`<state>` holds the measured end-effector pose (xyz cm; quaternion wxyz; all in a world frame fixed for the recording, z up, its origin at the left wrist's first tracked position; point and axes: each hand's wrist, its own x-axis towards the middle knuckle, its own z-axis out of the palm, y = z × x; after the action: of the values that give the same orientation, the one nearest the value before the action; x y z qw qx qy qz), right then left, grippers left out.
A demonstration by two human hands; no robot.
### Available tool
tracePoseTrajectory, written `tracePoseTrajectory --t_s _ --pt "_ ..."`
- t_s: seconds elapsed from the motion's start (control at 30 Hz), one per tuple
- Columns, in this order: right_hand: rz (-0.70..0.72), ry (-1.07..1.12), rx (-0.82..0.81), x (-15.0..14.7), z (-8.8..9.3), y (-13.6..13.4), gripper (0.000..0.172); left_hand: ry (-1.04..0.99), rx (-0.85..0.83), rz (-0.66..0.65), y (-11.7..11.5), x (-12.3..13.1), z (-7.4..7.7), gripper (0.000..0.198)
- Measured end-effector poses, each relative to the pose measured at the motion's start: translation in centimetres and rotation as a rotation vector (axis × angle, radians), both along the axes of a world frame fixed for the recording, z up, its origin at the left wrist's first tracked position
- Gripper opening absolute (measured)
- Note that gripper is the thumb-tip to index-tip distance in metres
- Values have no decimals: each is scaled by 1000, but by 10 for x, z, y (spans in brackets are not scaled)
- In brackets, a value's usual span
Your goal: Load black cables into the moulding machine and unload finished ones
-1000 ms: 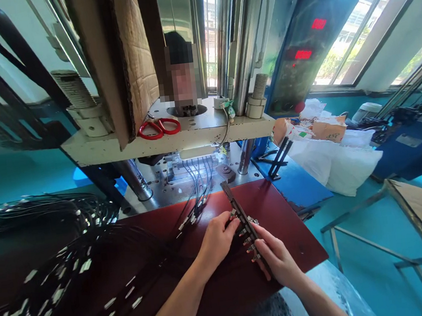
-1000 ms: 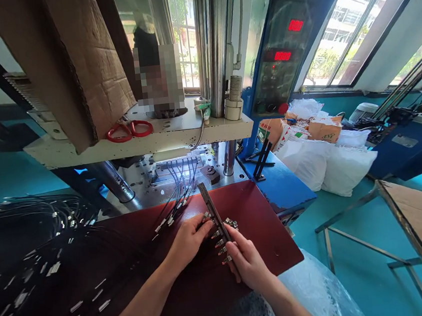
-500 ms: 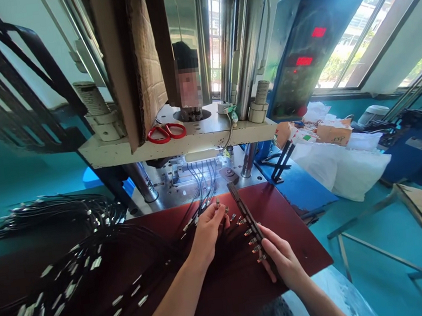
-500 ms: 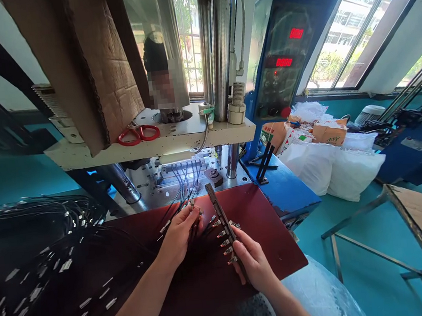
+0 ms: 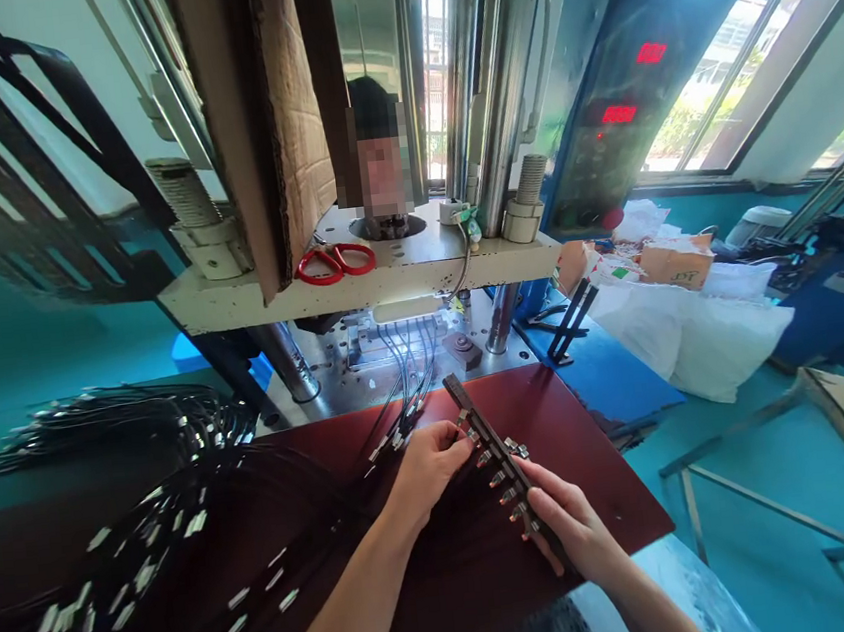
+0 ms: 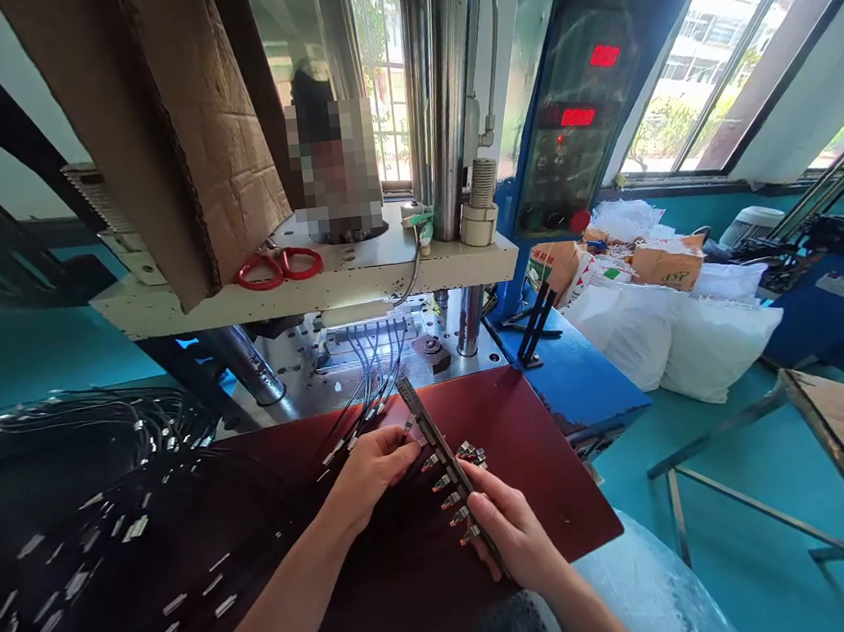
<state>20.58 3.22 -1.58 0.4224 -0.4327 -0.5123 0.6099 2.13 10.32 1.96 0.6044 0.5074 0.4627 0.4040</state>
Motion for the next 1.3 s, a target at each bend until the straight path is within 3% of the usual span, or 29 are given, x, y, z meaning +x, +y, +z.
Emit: tracePoseTrajectory --t_s 0.17,0.37,0.5,0.6,0.77,0.9,1.0,1.17,1.3 --pt "11 -31 -8 -1 2 1 53 -10 -20 -18 0 0 0 24" --pt "19 -191 66 -8 3 0 50 48 145 51 -2 1 -10 22" --pt "-13 -122 35 -8 4 0 48 58 219 97 1 -1 -11 25" --pt "-56 -61 17 -5 3 1 49 15 162 159 4 -6 -6 28" --pt "-25 -37 13 -1 0 1 50 23 -15 -104 3 -12 5 39" --pt "22 -57 -5 1 1 0 50 60 -14 -172 2 -13 8 41" --pt "41 -79 -11 1 3 0 53 78 4 -170 3 -13 4 40" --pt "77 -184 -2 -2 3 3 52 122 167 -63 8 -8 -12 40" --pt "129 -295 6 -8 7 8 49 333 228 -59 14 -12 -22 38"
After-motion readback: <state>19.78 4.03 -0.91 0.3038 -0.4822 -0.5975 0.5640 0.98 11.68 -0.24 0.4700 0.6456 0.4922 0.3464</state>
